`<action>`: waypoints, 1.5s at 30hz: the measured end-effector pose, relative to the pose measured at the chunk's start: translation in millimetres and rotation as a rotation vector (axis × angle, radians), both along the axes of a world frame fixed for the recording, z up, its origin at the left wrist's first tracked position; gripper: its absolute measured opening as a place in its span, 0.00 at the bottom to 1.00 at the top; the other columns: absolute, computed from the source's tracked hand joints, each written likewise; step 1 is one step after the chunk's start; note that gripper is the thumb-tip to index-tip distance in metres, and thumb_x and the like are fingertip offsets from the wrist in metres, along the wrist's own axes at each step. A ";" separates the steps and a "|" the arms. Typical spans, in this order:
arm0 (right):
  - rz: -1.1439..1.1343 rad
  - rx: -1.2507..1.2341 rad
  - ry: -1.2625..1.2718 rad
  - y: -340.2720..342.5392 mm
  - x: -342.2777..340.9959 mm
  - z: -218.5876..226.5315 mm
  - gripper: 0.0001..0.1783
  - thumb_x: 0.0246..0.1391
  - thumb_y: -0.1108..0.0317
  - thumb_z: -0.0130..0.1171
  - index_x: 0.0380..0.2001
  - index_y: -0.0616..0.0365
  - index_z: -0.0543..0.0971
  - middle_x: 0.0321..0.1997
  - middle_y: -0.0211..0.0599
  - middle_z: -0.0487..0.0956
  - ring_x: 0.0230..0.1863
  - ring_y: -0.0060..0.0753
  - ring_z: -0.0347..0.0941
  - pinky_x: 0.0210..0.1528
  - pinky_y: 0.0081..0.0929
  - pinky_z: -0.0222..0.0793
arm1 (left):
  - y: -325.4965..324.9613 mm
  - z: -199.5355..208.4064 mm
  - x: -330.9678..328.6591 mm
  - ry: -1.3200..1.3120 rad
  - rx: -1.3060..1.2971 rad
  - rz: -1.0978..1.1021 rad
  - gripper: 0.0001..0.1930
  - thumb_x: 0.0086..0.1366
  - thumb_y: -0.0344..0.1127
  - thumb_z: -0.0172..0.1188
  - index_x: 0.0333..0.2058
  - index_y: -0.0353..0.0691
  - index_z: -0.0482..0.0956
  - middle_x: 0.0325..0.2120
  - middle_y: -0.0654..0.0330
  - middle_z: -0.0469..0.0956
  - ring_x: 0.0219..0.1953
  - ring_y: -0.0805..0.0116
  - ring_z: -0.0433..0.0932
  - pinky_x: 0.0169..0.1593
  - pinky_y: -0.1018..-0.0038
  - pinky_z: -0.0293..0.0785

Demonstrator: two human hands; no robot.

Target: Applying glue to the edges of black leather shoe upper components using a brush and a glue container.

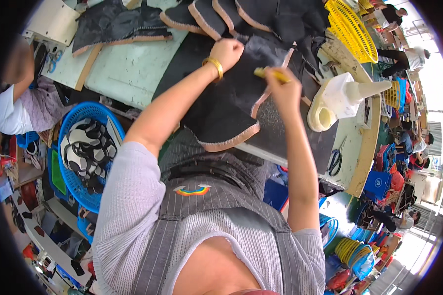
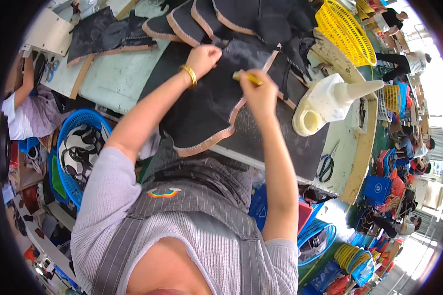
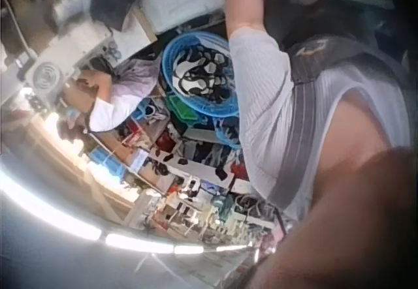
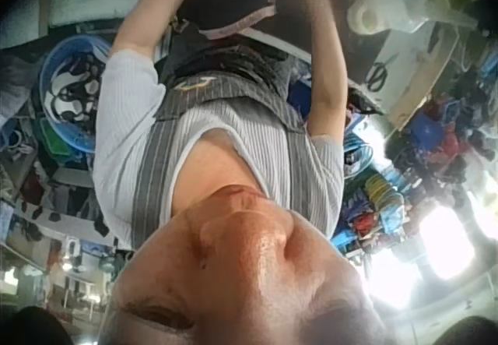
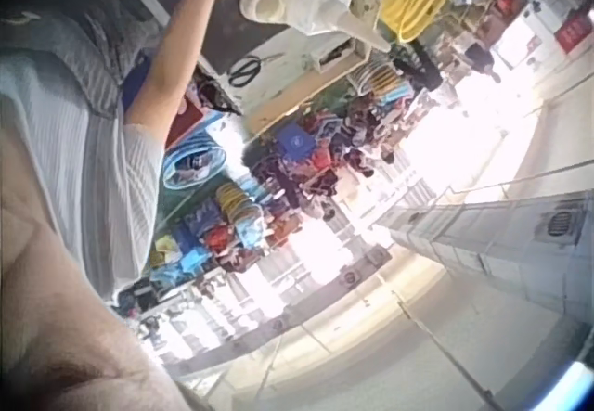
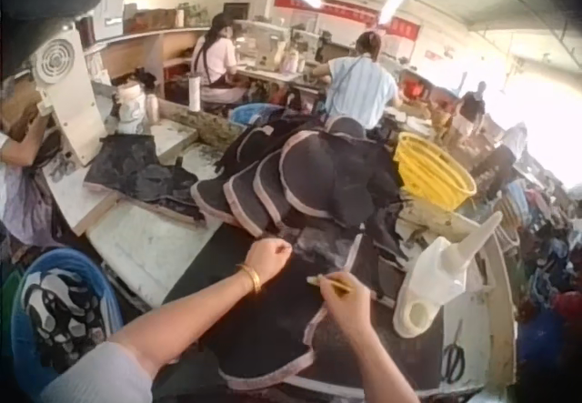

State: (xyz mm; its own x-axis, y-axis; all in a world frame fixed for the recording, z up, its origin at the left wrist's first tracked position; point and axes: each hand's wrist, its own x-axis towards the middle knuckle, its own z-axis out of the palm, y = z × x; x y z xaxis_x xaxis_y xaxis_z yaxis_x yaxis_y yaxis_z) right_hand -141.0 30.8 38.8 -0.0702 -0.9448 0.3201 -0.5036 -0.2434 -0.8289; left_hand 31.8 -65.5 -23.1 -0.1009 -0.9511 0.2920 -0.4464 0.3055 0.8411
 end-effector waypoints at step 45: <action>-0.567 0.213 -0.811 119.4 -220.3 18.6 0.11 0.47 0.65 0.63 0.30 0.59 0.74 0.26 0.30 0.74 0.24 0.22 0.71 0.20 0.19 0.71 | 81.7 336.3 -34.0 -0.514 -0.629 -0.161 0.11 0.56 0.32 0.53 0.37 0.37 0.76 0.26 0.50 0.77 0.29 0.56 0.77 0.32 0.70 0.71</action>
State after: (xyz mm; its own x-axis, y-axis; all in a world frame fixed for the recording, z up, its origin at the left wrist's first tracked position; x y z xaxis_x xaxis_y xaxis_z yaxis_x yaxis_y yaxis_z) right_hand -361.2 150.2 57.4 -0.6477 -0.7366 -0.1947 0.2357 0.0493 -0.9706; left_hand -2.2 16.2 313.2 -0.4882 -0.5877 0.6452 -0.6393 0.7441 0.1940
